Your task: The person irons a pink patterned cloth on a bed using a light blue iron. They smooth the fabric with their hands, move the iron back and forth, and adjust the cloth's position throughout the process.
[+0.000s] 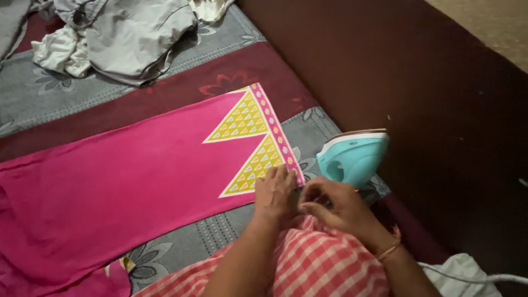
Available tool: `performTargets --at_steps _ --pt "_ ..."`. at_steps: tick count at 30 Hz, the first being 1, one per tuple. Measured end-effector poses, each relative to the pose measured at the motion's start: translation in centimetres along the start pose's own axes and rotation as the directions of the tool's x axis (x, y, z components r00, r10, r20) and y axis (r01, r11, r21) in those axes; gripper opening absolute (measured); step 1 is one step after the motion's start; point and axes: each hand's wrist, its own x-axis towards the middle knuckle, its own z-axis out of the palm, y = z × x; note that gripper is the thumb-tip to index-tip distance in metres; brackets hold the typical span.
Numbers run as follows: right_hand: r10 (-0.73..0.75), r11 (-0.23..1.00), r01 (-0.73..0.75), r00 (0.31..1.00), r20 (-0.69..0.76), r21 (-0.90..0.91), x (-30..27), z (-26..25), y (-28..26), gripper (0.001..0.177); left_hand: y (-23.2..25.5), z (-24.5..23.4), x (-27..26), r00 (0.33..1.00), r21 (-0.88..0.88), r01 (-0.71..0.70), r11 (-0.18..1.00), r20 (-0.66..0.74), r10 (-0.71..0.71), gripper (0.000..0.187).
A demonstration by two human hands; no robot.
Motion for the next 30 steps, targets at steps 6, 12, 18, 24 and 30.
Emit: performTargets --at_steps 6,12,18,24,30 --pt "-0.091 0.994 0.096 0.991 0.103 -0.047 6.7 2.3 -1.7 0.02 -2.3 5.3 2.1 0.964 -0.014 -0.05 0.999 -0.264 0.045 0.039" --pt "-0.186 0.857 0.046 0.957 -0.224 -0.514 14.8 4.2 5.4 0.031 -4.3 4.2 2.0 0.912 -0.442 -0.023 0.896 -0.377 -0.162 0.02" --pt "0.37 0.841 -0.491 0.828 -0.421 -0.227 20.8 4.2 11.3 0.077 -5.2 1.5 1.6 0.893 -0.657 0.15 0.739 -0.231 -0.387 0.017" --pt "0.525 0.796 -0.581 0.802 -0.286 -0.168 23.6 5.8 11.3 0.05 -7.2 -1.6 -2.0 0.863 -0.861 0.027 0.508 -0.236 -0.446 0.02" --pt "0.257 0.955 -0.203 0.929 -0.265 0.216 26.6 11.3 6.0 0.029 -11.3 -3.6 -5.8 0.721 -0.964 0.169 0.206 -0.022 -0.692 0.022"
